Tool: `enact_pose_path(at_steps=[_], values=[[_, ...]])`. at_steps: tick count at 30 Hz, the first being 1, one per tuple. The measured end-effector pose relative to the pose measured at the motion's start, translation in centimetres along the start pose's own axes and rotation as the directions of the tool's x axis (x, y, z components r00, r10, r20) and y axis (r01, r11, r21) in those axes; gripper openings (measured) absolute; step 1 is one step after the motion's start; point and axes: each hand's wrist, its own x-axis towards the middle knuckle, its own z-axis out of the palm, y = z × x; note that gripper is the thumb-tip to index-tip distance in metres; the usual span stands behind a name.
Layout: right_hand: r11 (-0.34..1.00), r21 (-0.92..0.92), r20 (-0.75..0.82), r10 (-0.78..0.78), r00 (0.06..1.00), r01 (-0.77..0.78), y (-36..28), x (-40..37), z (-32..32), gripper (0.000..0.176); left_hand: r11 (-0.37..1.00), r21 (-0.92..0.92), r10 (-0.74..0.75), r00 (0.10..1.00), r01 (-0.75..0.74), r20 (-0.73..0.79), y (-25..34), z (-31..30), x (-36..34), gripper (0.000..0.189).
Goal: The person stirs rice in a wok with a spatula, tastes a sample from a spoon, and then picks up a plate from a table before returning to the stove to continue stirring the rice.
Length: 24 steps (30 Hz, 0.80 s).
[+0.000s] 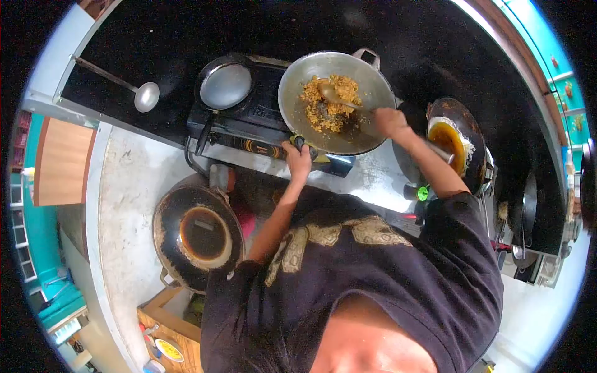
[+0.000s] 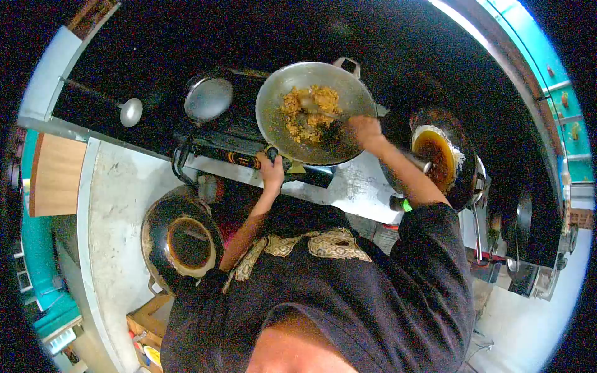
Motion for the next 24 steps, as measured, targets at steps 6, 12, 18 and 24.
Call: enact_pose_path(at_steps=[6,12,18,24], values=[[0.973,-0.216,0.223,-0.034,0.974,0.084,-4.5,-6.2,-0.8,0.012,0.988,-0.076,-0.131,0.991,0.133,0.027,1.3,-0.1,-0.5,0.051],[0.918,-0.348,-0.037,-0.216,0.976,0.190,-1.2,-2.8,5.9,0.031,0.990,-0.111,-0.079,0.996,0.083,0.036,1.1,0.0,-0.5,0.053],[0.920,-0.318,0.245,-0.154,0.957,0.230,-4.2,-7.0,-1.7,0.023,0.997,0.041,-0.070,0.997,0.069,0.021,-1.8,1.3,0.1,0.063],[0.957,-0.264,0.084,-0.101,0.991,0.119,-2.2,-2.9,2.3,0.018,0.982,-0.062,-0.165,0.975,0.176,0.150,0.2,0.0,-0.4,0.069]])
